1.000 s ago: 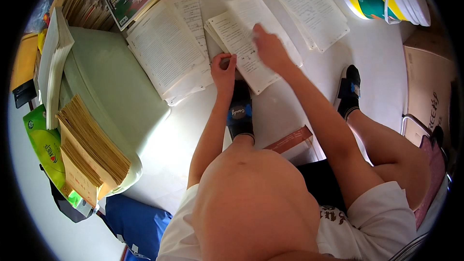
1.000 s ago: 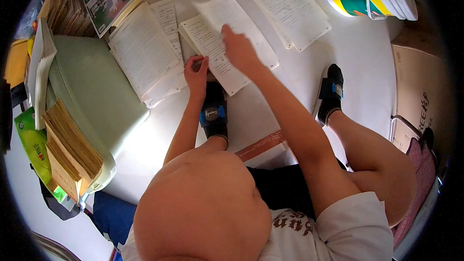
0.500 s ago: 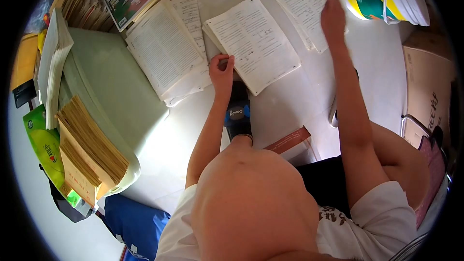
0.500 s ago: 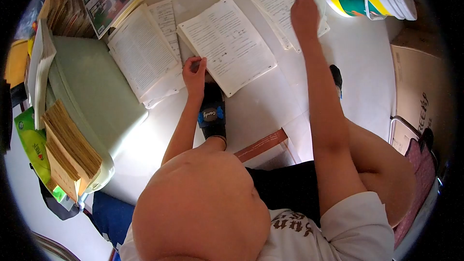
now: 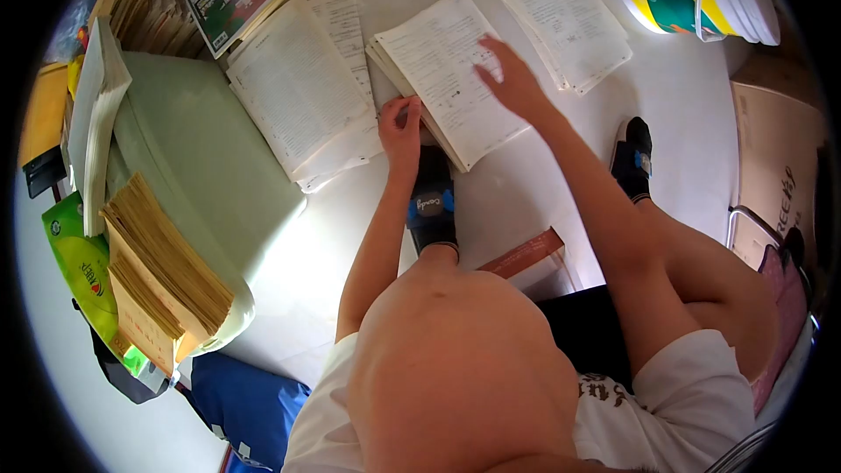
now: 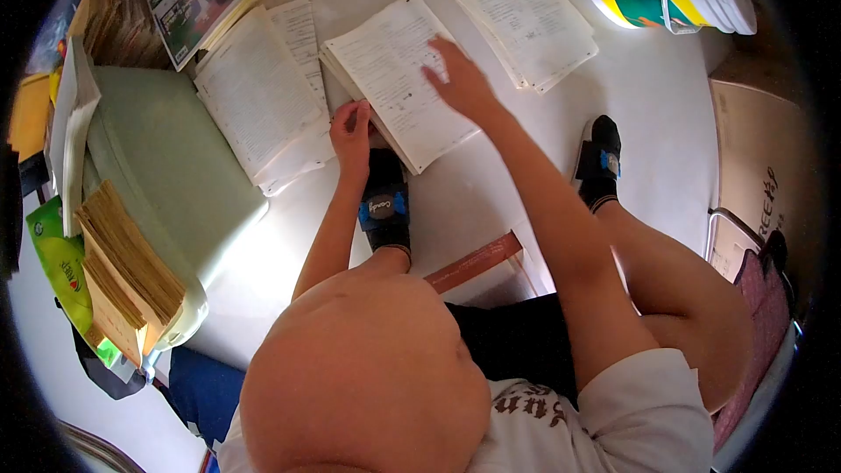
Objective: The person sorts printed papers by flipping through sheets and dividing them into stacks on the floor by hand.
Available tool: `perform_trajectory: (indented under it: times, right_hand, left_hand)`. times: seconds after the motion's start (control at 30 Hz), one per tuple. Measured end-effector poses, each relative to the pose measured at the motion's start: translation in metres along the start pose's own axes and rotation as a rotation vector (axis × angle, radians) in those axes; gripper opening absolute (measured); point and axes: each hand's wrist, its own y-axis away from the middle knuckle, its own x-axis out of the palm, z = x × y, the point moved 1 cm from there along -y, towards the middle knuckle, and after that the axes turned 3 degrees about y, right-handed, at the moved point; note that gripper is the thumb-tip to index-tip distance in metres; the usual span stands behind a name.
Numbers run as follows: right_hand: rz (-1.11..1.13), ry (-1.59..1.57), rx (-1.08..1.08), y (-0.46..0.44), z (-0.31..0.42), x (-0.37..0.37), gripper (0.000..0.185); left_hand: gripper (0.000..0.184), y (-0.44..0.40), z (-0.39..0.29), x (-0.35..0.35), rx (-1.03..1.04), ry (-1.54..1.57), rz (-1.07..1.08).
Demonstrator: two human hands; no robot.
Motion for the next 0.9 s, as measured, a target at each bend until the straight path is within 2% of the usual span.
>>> perform_trajectory:
  times: [0.07, 0.17, 0.23, 0.47, 0.53, 0.57, 0.63, 0.7, 0.73, 0.8, 0.9]
  right_hand:
    - [0.08, -0.064, -0.035, 0.004, 0.026, 0.021, 0.057]
    - [0.187, -0.095, -0.005, 0.018, 0.056, 0.046, 0.059]
    - [0.114, 0.039, -0.097, 0.029, 0.066, 0.053, 0.056]
    - [0.074, 0.045, -0.012, 0.027, 0.064, 0.063, 0.043]
    - [0.007, -0.021, -0.029, 0.023, 0.065, 0.058, 0.034]
    - [0.007, -0.018, -0.028, 0.019, 0.062, 0.053, 0.034]
    - [0.256, -0.213, 0.298, 0.007, 0.069, 0.026, 0.033]
    - [0.095, -0.215, 0.16, -0.002, 0.047, 0.019, 0.034]
    - [0.027, -0.339, 0.2, -0.009, 0.041, 0.007, 0.035]
    - [-0.092, -0.342, 0.203, -0.028, 0.031, -0.03, 0.035]
    - [-0.397, -0.388, 0.242, -0.058, 0.036, -0.106, 0.033]
  left_hand:
    - [0.02, 0.0, -0.007, -0.001, 0.016, -0.04, 0.015]
    - [0.024, 0.001, -0.007, 0.001, -0.095, 0.076, -0.006]
    - [0.023, 0.0, -0.007, 0.002, -0.072, 0.081, -0.003]
    - [0.024, 0.0, -0.011, 0.002, 0.002, 0.018, 0.036]
    - [0.037, 0.001, -0.02, 0.005, -0.041, 0.066, 0.023]
    - [0.037, 0.002, -0.025, 0.005, -0.041, 0.069, 0.024]
    - [0.053, 0.007, -0.044, 0.008, -0.092, 0.042, -0.027]
    - [0.056, 0.003, -0.035, 0.005, -0.099, 0.067, 0.008]
    - [0.06, 0.001, -0.028, 0.003, -0.103, 0.087, 0.043]
    - [0.059, -0.001, -0.013, 0.001, -0.08, 0.102, 0.018]
    - [0.057, 0.001, -0.021, 0.0, -0.088, 0.097, 0.009]
